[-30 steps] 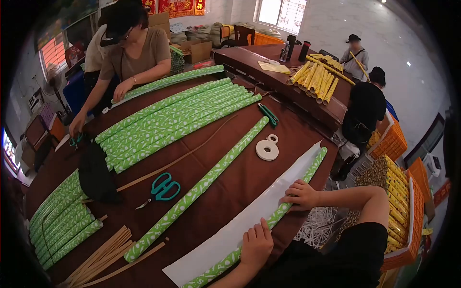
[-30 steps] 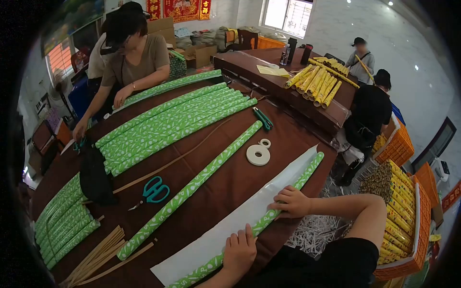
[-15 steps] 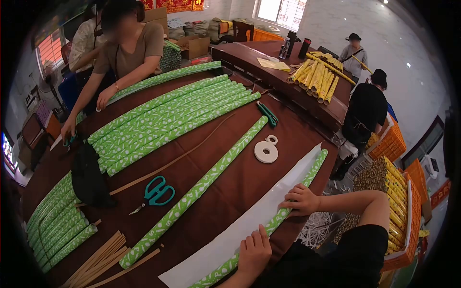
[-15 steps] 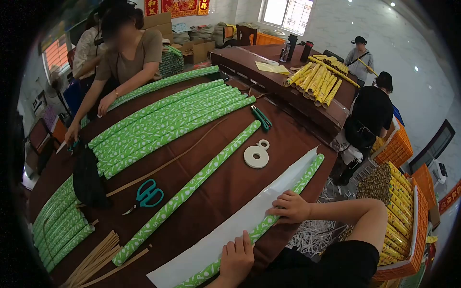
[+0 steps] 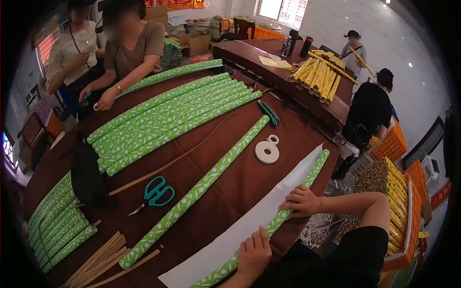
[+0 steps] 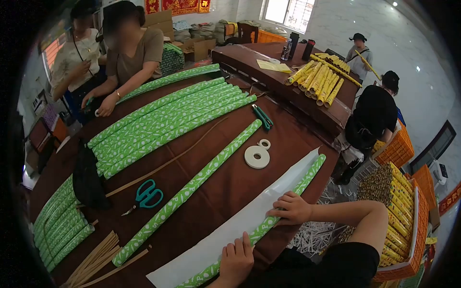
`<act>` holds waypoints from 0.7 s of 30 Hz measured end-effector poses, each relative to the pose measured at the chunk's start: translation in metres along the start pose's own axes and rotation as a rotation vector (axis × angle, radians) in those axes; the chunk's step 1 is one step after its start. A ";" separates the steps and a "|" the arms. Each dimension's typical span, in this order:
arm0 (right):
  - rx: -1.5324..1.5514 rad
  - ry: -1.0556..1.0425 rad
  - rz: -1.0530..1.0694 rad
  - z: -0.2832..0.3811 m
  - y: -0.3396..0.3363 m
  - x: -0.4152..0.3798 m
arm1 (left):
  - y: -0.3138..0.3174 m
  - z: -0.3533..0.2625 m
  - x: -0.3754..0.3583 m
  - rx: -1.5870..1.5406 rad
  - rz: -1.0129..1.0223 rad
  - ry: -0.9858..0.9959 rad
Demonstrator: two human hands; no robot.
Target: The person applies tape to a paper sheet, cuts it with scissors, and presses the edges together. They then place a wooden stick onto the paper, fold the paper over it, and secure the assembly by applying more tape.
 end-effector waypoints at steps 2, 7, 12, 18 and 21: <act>-0.001 -0.001 -0.002 0.000 0.000 -0.001 | 0.001 0.000 0.000 -0.009 -0.007 -0.002; 0.004 0.006 -0.004 0.000 0.000 0.000 | 0.001 0.000 -0.001 -0.011 -0.009 -0.001; -0.017 0.007 0.006 0.000 0.001 -0.002 | -0.003 0.000 0.001 -0.005 -0.009 -0.002; -0.012 0.012 0.008 0.000 0.001 -0.001 | -0.001 -0.001 0.000 0.010 -0.001 0.001; -0.008 0.005 0.004 -0.001 0.001 -0.002 | -0.002 0.000 0.000 0.004 0.007 -0.003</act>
Point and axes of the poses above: each hand's wrist, its own x-axis towards the middle knuckle, its own y-axis out of the palm, z = x × y, the point moved 5 cm from there along x, towards the middle knuckle, and after that the axes turned 6 degrees about -y, right-handed, at the moved point
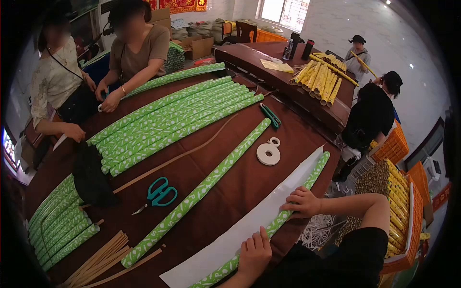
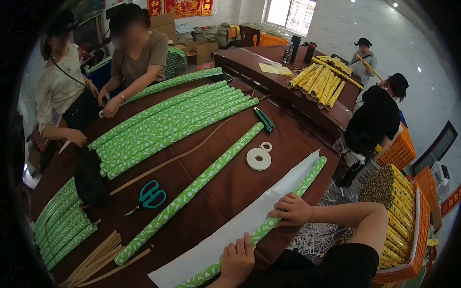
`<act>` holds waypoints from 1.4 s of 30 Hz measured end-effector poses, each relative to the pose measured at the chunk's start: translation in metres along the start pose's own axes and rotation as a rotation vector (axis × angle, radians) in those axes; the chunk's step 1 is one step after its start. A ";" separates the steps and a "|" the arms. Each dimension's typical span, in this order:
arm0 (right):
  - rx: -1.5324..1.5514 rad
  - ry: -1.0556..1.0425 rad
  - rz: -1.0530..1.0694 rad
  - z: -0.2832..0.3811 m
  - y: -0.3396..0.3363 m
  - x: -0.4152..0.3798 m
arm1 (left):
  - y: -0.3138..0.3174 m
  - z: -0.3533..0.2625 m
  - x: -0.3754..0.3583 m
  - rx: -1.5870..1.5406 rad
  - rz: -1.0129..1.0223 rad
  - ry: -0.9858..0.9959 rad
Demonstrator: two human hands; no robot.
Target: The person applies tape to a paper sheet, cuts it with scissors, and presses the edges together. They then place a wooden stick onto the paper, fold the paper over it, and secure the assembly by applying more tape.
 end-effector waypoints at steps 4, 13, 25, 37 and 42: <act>-0.018 -0.005 0.004 0.001 -0.002 0.002 | 0.001 0.000 0.000 -0.002 0.004 0.002; -0.014 0.009 0.006 0.002 -0.001 0.001 | 0.003 -0.001 -0.002 0.010 0.009 0.008; 0.122 0.014 -0.086 0.001 -0.014 0.004 | 0.005 -0.003 -0.003 -0.071 0.062 -0.043; 0.241 0.211 -0.593 -0.035 -0.033 0.105 | 0.002 -0.003 -0.002 -0.040 0.086 -0.071; 0.255 0.023 -0.562 0.005 -0.025 0.173 | 0.007 -0.007 -0.008 -0.011 -0.070 -0.113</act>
Point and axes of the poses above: each hand's wrist, its own x-axis towards the middle knuckle, its own y-axis out of the palm, z = x × y, the point moved 5 cm from there along x, towards the middle knuckle, and after that the axes turned 6 degrees about -y, right-handed, at the moved point
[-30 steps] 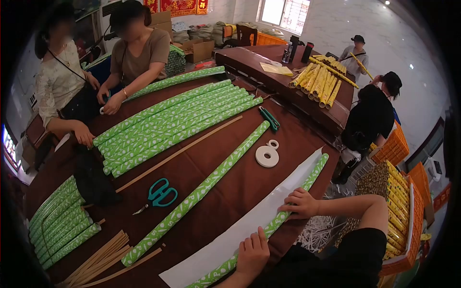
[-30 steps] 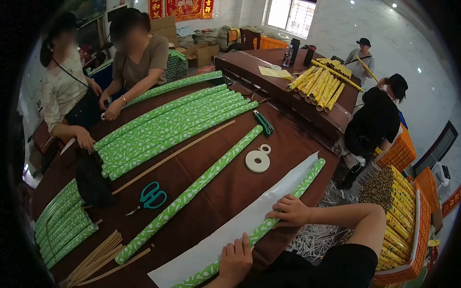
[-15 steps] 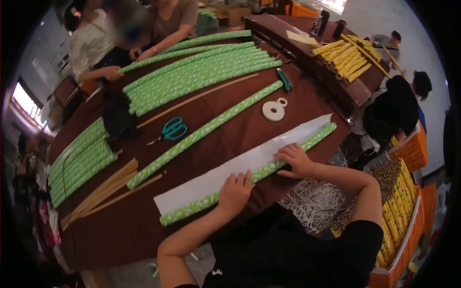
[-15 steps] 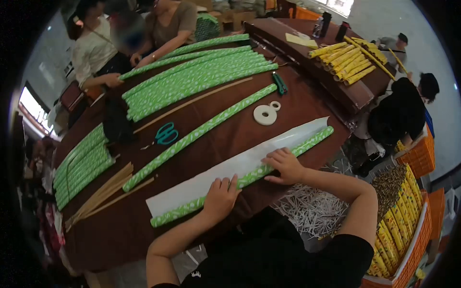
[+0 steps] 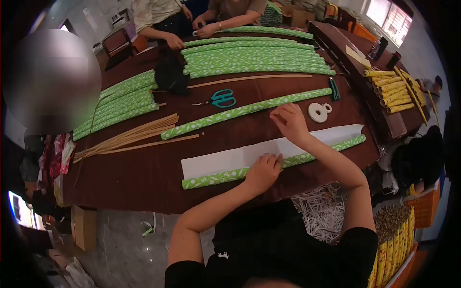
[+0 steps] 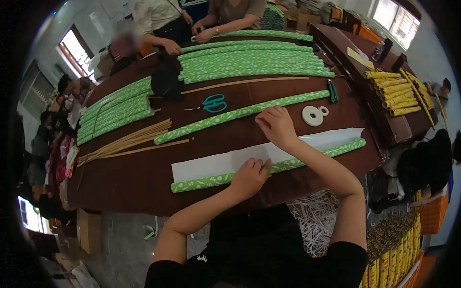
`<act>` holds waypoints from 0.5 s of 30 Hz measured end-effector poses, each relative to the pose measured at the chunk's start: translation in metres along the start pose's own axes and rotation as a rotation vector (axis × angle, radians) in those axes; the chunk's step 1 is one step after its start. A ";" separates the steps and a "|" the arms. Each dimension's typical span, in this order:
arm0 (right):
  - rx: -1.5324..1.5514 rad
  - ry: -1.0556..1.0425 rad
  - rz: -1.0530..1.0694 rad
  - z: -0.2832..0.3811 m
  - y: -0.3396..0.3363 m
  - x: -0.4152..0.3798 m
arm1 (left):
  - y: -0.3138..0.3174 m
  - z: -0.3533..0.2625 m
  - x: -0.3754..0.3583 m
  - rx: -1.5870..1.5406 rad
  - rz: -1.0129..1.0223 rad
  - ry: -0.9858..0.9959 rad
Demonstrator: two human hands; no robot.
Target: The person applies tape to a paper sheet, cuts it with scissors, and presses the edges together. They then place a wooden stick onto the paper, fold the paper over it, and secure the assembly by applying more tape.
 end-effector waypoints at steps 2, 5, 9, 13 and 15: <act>0.136 -0.053 -0.016 0.019 0.027 0.019 | 0.003 0.001 0.000 -0.014 0.019 -0.035; 0.250 -0.117 0.029 0.053 0.069 0.047 | 0.003 0.001 -0.001 -0.030 0.004 -0.050; 0.321 -0.199 0.031 0.082 0.127 0.084 | 0.009 0.002 -0.002 -0.075 0.013 -0.037; 0.202 -0.239 0.111 0.101 0.192 0.123 | 0.019 0.003 -0.006 -0.099 0.099 -0.108; 0.066 -0.253 0.265 0.105 0.249 0.135 | 0.010 0.004 -0.004 -0.313 0.065 -0.088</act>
Point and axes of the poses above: each hand's wrist, its own x-axis towards the middle knuckle, its own y-axis out of the palm, z = x × y, the point moved 5 cm from there along x, towards the middle knuckle, and after that the axes turned 6 degrees about -y, right-handed, at the moved point
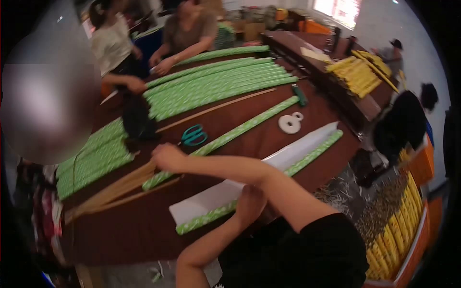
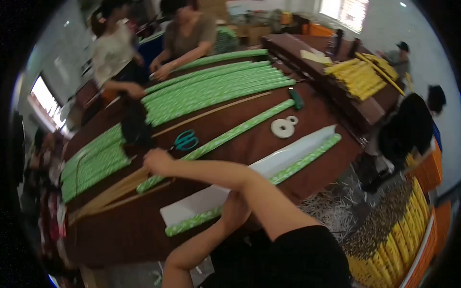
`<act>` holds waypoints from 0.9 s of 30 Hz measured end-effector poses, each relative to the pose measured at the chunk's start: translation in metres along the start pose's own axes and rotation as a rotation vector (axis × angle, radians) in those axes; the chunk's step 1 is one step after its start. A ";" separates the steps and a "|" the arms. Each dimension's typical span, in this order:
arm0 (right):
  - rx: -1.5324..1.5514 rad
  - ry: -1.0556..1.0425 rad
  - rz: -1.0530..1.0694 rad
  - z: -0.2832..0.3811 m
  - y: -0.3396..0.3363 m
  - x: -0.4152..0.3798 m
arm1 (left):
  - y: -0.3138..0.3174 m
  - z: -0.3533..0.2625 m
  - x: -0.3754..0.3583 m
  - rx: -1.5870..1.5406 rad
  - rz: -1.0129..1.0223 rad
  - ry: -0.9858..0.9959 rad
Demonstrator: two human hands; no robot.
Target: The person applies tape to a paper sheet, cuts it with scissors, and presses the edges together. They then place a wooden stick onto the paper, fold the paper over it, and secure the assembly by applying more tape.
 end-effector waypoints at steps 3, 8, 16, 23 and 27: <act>0.053 0.155 0.338 0.006 0.042 0.030 | -0.005 -0.001 -0.006 0.124 -0.262 0.202; -0.042 0.174 0.457 0.012 0.078 0.048 | 0.006 -0.002 -0.004 0.507 -0.019 0.170; -0.252 0.016 0.426 0.024 0.080 0.054 | 0.017 0.004 -0.009 0.454 -0.068 0.158; -0.220 0.062 0.550 0.007 0.055 0.057 | 0.017 0.004 -0.014 0.531 -0.151 0.195; 0.139 0.187 0.447 -0.009 0.030 0.058 | 0.017 0.007 -0.017 0.373 -0.226 0.203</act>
Point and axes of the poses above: each hand's wrist, its own x-axis towards the middle knuckle, its own y-axis out of the palm, z = x × y, the point moved 5 cm from there along x, towards the middle knuckle, and after that the axes turned 6 degrees about -y, right-handed, at the moved point
